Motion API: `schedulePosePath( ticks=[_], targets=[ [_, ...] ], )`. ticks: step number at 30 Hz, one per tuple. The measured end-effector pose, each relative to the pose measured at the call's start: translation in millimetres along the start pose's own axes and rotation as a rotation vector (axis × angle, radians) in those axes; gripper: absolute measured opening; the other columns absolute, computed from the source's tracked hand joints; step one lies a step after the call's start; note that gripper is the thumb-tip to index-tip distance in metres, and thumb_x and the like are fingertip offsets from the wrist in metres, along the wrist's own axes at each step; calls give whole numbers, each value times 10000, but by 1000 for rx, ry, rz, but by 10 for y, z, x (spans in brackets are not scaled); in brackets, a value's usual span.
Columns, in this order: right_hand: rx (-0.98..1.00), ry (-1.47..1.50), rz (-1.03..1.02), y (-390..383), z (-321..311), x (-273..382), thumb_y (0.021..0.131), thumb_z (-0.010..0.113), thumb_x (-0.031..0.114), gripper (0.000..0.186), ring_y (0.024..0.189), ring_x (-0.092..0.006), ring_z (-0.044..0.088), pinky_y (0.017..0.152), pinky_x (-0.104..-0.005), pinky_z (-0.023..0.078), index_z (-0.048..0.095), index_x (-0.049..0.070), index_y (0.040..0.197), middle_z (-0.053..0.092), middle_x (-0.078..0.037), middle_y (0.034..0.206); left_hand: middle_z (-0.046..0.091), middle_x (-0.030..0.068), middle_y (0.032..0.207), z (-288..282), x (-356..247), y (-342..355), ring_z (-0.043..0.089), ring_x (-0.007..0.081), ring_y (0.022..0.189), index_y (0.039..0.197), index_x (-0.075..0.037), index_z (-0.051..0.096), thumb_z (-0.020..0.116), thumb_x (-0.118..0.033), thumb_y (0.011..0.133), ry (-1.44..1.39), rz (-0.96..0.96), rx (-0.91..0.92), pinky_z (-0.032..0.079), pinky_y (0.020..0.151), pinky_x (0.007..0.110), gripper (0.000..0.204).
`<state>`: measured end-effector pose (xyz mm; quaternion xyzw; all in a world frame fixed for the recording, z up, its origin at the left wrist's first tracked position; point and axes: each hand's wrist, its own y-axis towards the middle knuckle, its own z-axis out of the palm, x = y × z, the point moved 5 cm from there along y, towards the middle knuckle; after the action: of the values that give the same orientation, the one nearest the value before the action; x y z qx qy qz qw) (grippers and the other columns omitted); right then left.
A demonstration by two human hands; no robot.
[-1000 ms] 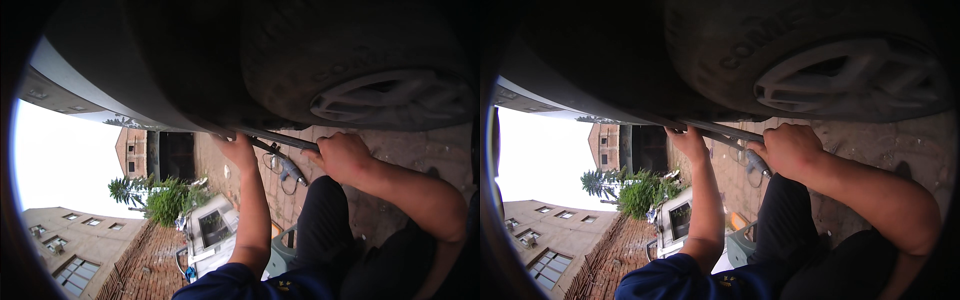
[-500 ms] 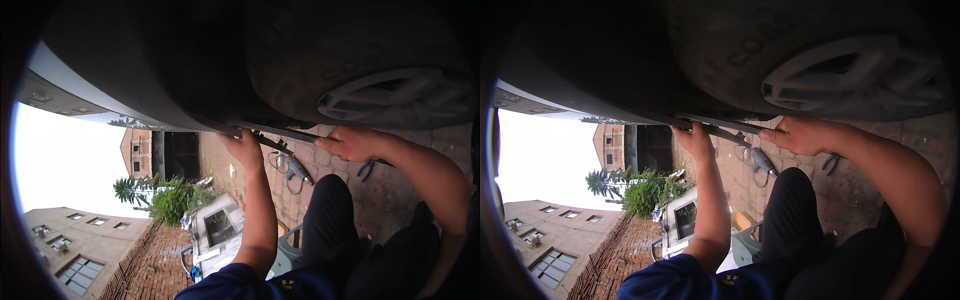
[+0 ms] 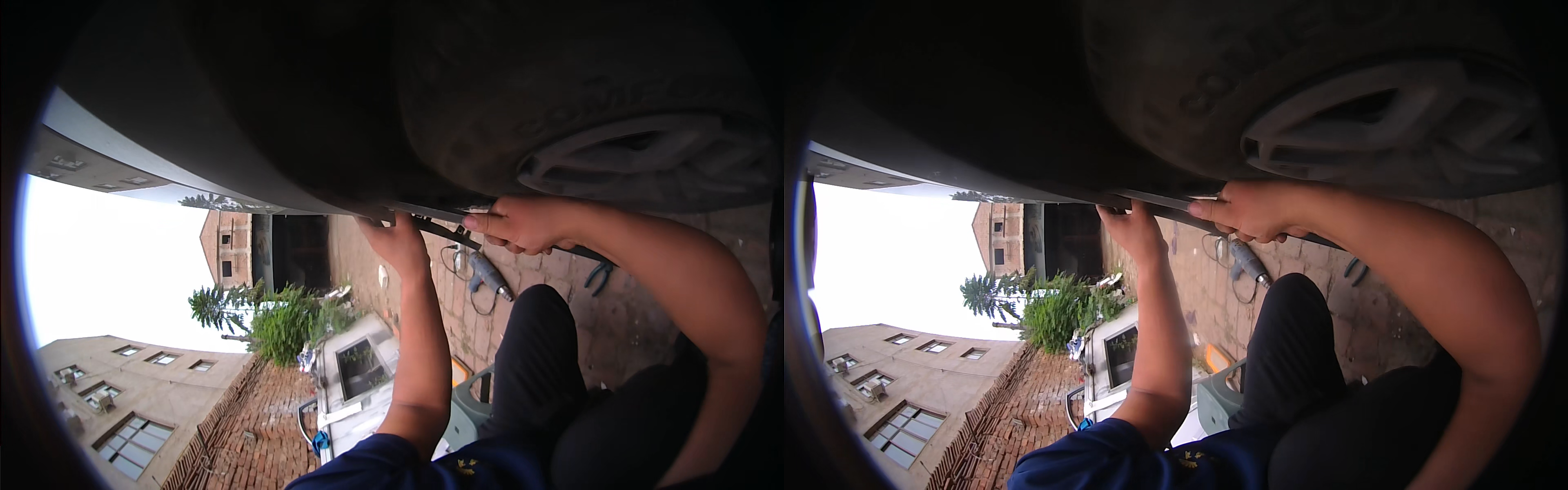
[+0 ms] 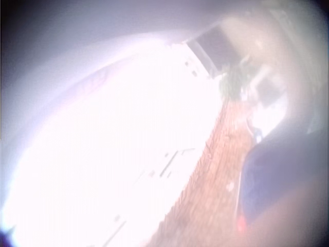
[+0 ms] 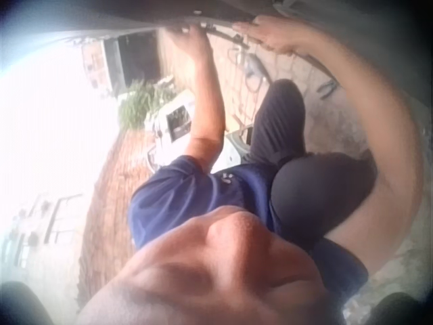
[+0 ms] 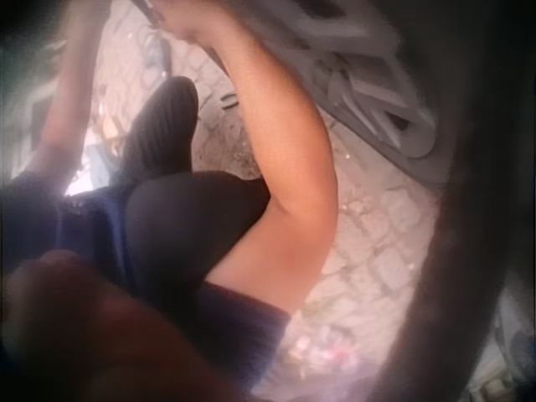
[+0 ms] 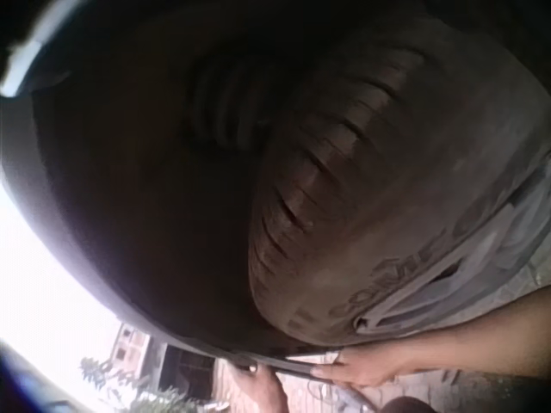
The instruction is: The person uses a metal pry bar to adjust the wheel arch liner and then applies a heat gun to the area to reshape the plastic. They repeatedly press and align the liner with their hands to secure it in place.
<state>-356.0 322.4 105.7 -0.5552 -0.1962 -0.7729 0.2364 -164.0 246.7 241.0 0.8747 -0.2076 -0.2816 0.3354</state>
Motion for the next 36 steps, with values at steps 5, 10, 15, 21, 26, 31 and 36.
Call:
schedulePosePath(
  ticks=[5, 10, 15, 21, 26, 31, 36],
  targets=[
    [-321, -416, -189, -67, -7, 113, 1104, 542, 618, 758, 547, -258, 625, 593, -448, 518, 731, -74, 860, 615, -163, 597, 617, 156, 1365, -48, -15, -2, 583, 263, 1261, 1446, 55, 529, 794, -98, 952, -85, -137, 52, 534, 1088, 434, 580],
    [-494, -629, -158, -246, -2, 265, 1086, 598, 563, 675, 665, -387, 734, 662, -498, 578, 749, -40, 823, 698, -231, 683, 643, 174, 1315, -38, -56, -20, 603, 275, 1220, 1372, 66, 577, 758, -101, 955, -53, -117, 31, 500, 1095, 413, 484],
    [-559, -802, -112, -316, 52, 324, 1076, 577, 600, 697, 705, -399, 750, 700, -514, 606, 764, -17, 811, 723, -223, 715, 640, 198, 1345, -16, 26, 13, 601, 302, 1227, 1401, 69, 561, 719, -98, 936, -92, -73, 40, 442, 1122, 397, 518],
    [-541, -808, -140, -219, -39, 258, 1088, 546, 618, 707, 664, -340, 718, 656, -479, 577, 738, -7, 820, 704, -191, 700, 555, 279, 1529, 20, 127, -8, 539, 409, 1415, 1585, 72, 417, 722, -134, 929, -27, -25, 16, 382, 1210, 447, 752],
    [-280, -355, -1, -179, -147, 37, 1077, 497, 727, 788, 543, -174, 553, 516, -384, 458, 584, 42, 696, 567, -49, 600, 365, 366, 1678, -9, 105, -49, 319, 467, 1607, 1650, 135, 252, 765, -170, 901, 48, -58, 27, 242, 1327, 447, 958],
    [-283, -98, 175, -673, -304, -334, 1070, 498, 734, 719, 526, -93, 374, 464, -290, 326, 486, 124, 689, 394, 49, 611, 193, 449, 1696, 56, 21, -328, 204, 545, 1619, 1654, 181, 67, 809, -203, 857, 184, 82, 150, 224, 1333, 494, 1155],
    [-382, -163, 141, -1172, -273, -399, 1127, 493, 613, 650, 540, -72, 340, 499, -279, 296, 469, 102, 726, 387, 47, 618, 256, 388, 1714, 77, 396, -1030, 246, 463, 1636, 1688, 119, 130, 790, -150, 913, -80, -81, 170, 225, 1328, 473, 1052]
  ],
)
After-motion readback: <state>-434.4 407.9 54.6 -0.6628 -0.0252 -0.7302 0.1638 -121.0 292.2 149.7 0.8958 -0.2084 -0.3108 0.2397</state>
